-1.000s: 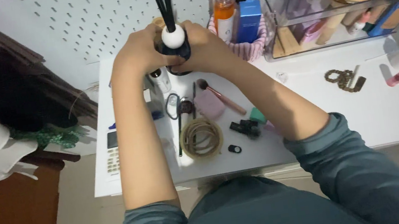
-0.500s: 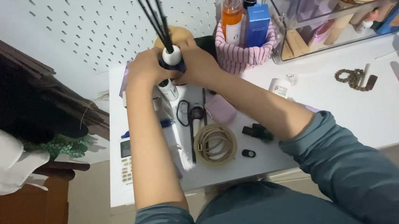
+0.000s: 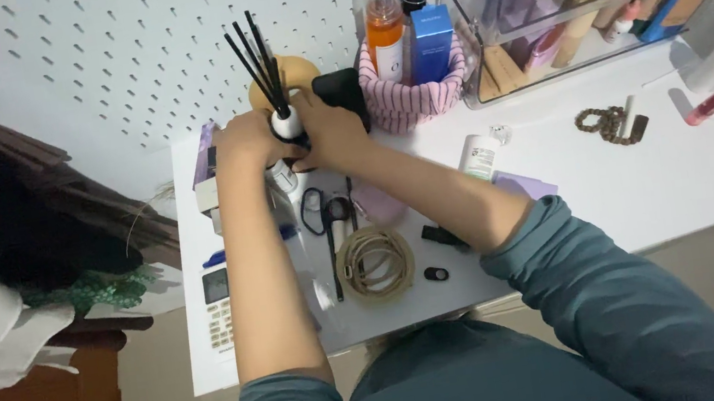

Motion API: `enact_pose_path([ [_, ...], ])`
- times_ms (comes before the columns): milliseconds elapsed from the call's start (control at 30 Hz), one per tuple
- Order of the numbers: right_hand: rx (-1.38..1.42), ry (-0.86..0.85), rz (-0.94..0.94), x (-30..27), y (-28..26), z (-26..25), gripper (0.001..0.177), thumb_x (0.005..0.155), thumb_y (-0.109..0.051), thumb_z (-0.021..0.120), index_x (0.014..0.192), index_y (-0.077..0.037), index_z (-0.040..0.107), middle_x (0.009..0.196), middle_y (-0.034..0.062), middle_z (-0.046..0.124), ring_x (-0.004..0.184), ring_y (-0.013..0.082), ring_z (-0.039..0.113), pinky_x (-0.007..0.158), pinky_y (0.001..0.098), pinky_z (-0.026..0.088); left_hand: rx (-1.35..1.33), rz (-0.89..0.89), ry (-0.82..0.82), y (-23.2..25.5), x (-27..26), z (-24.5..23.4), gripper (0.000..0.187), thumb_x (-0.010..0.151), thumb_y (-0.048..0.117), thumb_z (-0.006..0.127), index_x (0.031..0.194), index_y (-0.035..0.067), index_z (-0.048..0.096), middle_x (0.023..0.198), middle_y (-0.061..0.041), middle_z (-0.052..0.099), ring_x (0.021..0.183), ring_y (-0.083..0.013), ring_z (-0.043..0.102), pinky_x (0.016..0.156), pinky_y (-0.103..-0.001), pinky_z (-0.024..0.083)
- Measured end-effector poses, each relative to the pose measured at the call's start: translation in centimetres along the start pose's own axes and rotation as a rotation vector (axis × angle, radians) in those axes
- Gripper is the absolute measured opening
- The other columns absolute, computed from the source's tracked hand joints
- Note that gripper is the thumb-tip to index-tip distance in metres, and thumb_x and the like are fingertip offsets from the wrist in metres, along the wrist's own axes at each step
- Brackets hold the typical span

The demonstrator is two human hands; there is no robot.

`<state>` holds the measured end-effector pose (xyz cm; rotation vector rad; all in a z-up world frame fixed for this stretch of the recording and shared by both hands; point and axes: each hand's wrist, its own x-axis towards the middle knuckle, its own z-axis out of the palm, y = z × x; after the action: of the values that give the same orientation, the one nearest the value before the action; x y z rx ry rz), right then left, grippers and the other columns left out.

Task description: Organizing various cosmetic products, skincare items, and accessories on a vanity desk into a clear storage organizer.

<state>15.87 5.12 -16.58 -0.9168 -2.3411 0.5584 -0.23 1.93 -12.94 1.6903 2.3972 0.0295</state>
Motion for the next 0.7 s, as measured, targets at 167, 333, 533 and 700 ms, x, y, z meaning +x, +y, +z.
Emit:
enact_pose_path([
  [167, 0.012, 0.056, 0.009, -0.5, 0.5, 1.0, 0.105, 0.056, -0.032, 0.098, 0.138, -0.010, 0.037, 0.137, 0.0163, 0.056, 0.100, 0.0430, 0.069, 0.078, 0.0520, 0.057, 0.040, -0.028, -0.022, 0.7, 0.0, -0.1, 0.079, 0.056, 0.051, 0.093, 0.123, 0.018, 0.071, 0.117, -0.009, 0.076, 0.114, -0.0320, 0.069, 0.104, -0.055, 0.044],
  [333, 0.029, 0.072, -0.099, -1.1, 1.9, 1.2, 0.110, 0.060, -0.028, 0.095, 0.146, -0.005, 0.029, 0.130, 0.0204, 0.056, 0.102, 0.0429, 0.068, 0.076, 0.0508, 0.056, 0.061, -0.039, -0.012, 1.3, -0.6, -0.3, 0.076, 0.056, 0.054, 0.094, 0.122, 0.022, 0.073, 0.119, -0.008, 0.075, 0.116, -0.0329, 0.067, 0.109, -0.066, 0.034],
  [533, 0.059, 0.063, -0.082, -3.0, 1.0, -1.5, 0.091, 0.072, -0.023, 0.089, 0.145, -0.013, 0.036, 0.136, 0.0156, 0.058, 0.100, 0.0394, 0.071, 0.079, 0.0497, 0.057, 0.169, -0.099, -0.040, 1.7, 0.2, 0.4, 0.067, 0.061, 0.055, 0.093, 0.116, 0.020, 0.077, 0.117, -0.007, 0.076, 0.116, -0.0330, 0.068, 0.112, -0.066, 0.029],
  [700, 0.033, 0.087, -0.032, -4.8, 0.0, -4.3, 0.084, 0.075, -0.025, 0.084, 0.144, -0.010, 0.038, 0.135, 0.0176, 0.056, 0.098, 0.0395, 0.070, 0.077, 0.0493, 0.057, 0.236, -0.100, 0.069, 4.4, -4.5, -2.4, 0.058, 0.071, 0.058, 0.088, 0.110, 0.016, 0.080, 0.112, -0.011, 0.076, 0.120, -0.0367, 0.063, 0.108, -0.065, 0.031],
])
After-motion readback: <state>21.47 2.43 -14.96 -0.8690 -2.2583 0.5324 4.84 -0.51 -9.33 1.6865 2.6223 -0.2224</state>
